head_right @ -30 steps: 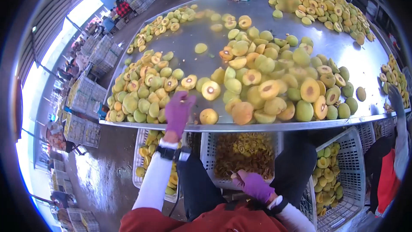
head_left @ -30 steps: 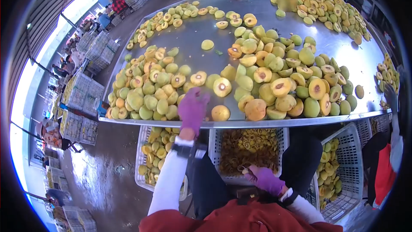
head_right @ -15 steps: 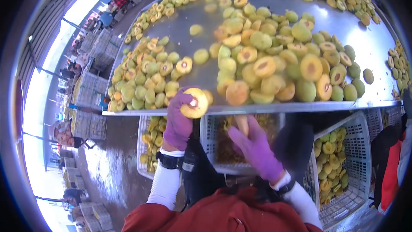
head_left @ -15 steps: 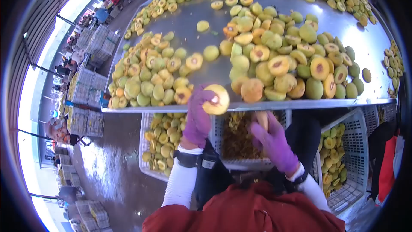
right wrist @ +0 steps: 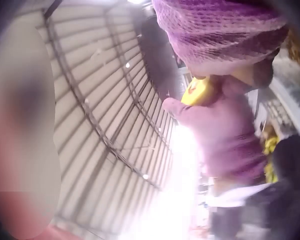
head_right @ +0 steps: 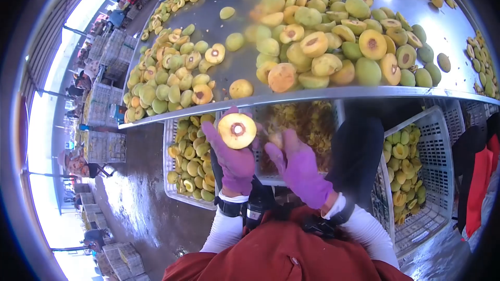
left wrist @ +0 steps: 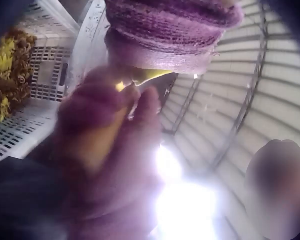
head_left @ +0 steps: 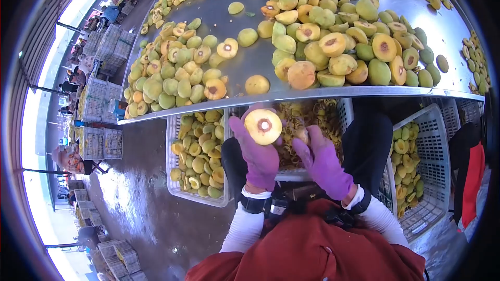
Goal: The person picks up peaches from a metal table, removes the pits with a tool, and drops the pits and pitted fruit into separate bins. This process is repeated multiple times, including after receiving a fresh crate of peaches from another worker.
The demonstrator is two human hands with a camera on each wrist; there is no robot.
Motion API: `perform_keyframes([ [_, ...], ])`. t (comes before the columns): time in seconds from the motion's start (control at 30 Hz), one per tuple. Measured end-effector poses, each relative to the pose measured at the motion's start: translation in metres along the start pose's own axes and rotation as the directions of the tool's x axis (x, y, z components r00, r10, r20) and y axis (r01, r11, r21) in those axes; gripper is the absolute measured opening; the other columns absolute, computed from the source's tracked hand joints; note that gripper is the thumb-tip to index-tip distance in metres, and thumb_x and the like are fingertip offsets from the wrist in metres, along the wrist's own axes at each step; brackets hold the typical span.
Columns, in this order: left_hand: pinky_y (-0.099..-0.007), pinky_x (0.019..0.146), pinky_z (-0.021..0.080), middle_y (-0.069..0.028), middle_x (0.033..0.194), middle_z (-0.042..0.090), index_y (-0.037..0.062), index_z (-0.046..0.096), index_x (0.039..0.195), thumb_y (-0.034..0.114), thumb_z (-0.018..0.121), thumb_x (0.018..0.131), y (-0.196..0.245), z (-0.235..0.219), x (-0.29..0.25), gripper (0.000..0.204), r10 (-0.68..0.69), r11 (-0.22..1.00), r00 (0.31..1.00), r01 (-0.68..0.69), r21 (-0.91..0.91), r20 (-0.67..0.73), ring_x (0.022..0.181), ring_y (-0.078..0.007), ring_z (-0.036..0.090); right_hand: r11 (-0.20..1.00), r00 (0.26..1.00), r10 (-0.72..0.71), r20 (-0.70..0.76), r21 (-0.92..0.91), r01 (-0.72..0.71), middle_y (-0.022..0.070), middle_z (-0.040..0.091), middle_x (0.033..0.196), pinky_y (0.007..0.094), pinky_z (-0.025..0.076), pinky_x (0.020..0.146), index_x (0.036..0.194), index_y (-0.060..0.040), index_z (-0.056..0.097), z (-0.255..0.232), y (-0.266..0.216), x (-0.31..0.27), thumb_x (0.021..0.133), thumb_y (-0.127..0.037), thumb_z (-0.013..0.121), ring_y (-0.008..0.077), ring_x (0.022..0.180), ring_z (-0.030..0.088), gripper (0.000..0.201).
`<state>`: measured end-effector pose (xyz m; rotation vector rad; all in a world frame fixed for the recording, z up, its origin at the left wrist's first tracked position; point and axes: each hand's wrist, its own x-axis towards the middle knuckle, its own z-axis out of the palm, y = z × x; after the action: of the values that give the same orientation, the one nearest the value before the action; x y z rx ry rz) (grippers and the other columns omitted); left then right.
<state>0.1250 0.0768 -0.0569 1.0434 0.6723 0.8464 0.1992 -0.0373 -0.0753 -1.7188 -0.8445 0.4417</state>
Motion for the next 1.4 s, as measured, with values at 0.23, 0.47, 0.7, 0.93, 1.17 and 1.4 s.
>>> perform_keyframes([
  [0.23,-0.0301,0.08,0.05,-0.0118,0.1,0.061,-0.001,0.047,0.116,0.052,0.039,0.095,-0.017,-0.012,0.001,0.058,0.191,0.929,0.974,-0.218,0.3,0.118,0.087,-0.0197,0.06,0.985,0.983,-0.082,0.167,-0.136,0.105,0.0182,0.06,0.079,0.0415,0.049,0.059,0.1,-0.0039,0.052,-0.01,-0.005,0.0,0.088,-0.026,0.062,0.038,0.072,0.062,0.027],
  [0.47,-0.0305,0.075,0.049,-0.0099,0.095,0.064,-0.0033,0.053,0.11,0.043,0.065,0.084,-0.022,-0.015,0.0,0.055,0.242,0.895,0.961,-0.274,0.353,0.133,0.084,-0.018,0.06,0.91,0.942,-0.216,0.258,-0.297,0.29,0.0141,0.058,0.071,0.0407,0.046,0.05,0.089,-0.006,0.046,-0.009,-0.014,0.01,0.089,-0.032,0.058,0.0335,0.06,0.06,0.029],
  [0.7,-0.0305,0.074,0.049,-0.01,0.094,0.064,-0.0028,0.055,0.108,0.043,0.062,0.085,-0.019,-0.012,-0.003,0.052,0.227,0.888,0.961,-0.272,0.372,0.16,0.082,-0.018,0.061,0.806,0.927,-0.245,0.284,-0.471,0.357,0.0126,0.059,0.072,0.0401,0.046,0.049,0.087,-0.0076,0.048,-0.003,-0.006,0.007,0.088,-0.036,0.057,0.0307,0.059,0.061,0.03],
  [0.93,-0.0307,0.073,0.049,-0.01,0.089,0.064,-0.0006,0.055,0.107,0.04,0.057,0.088,-0.009,-0.033,0.02,0.045,0.121,0.654,0.832,-0.477,0.587,0.542,0.08,-0.0188,0.062,0.875,0.908,-0.182,0.376,-0.359,0.324,0.0147,0.061,0.076,0.0423,0.047,0.052,0.088,-0.0072,0.049,-0.005,0.012,0.01,0.09,-0.037,0.054,0.0327,0.061,0.062,0.03],
  [1.17,-0.0311,0.074,0.049,-0.0127,0.095,0.061,-0.0034,0.047,0.115,0.041,0.051,0.092,-0.025,-0.017,-0.001,0.05,0.327,0.723,0.923,-0.382,0.576,0.202,0.081,-0.0182,0.059,0.997,0.916,0.058,0.397,-0.071,-0.033,0.0167,0.062,0.074,0.043,0.048,0.053,0.091,-0.0057,0.049,0.01,0.006,0.01,0.093,-0.035,0.05,0.0371,0.063,0.061,0.03],
  [1.4,-0.0315,0.07,0.049,-0.009,0.091,0.062,-0.002,0.055,0.106,0.024,0.052,0.092,0.017,-0.017,0.007,0.029,-0.315,0.943,0.913,0.272,0.19,0.26,0.082,-0.0163,0.059,0.937,0.881,-0.134,0.454,-0.232,0.262,0.0181,0.06,0.071,0.0446,0.046,0.055,0.092,-0.0069,0.049,-0.004,0.025,0.029,0.092,-0.037,0.052,0.039,0.065,0.06,0.03],
])
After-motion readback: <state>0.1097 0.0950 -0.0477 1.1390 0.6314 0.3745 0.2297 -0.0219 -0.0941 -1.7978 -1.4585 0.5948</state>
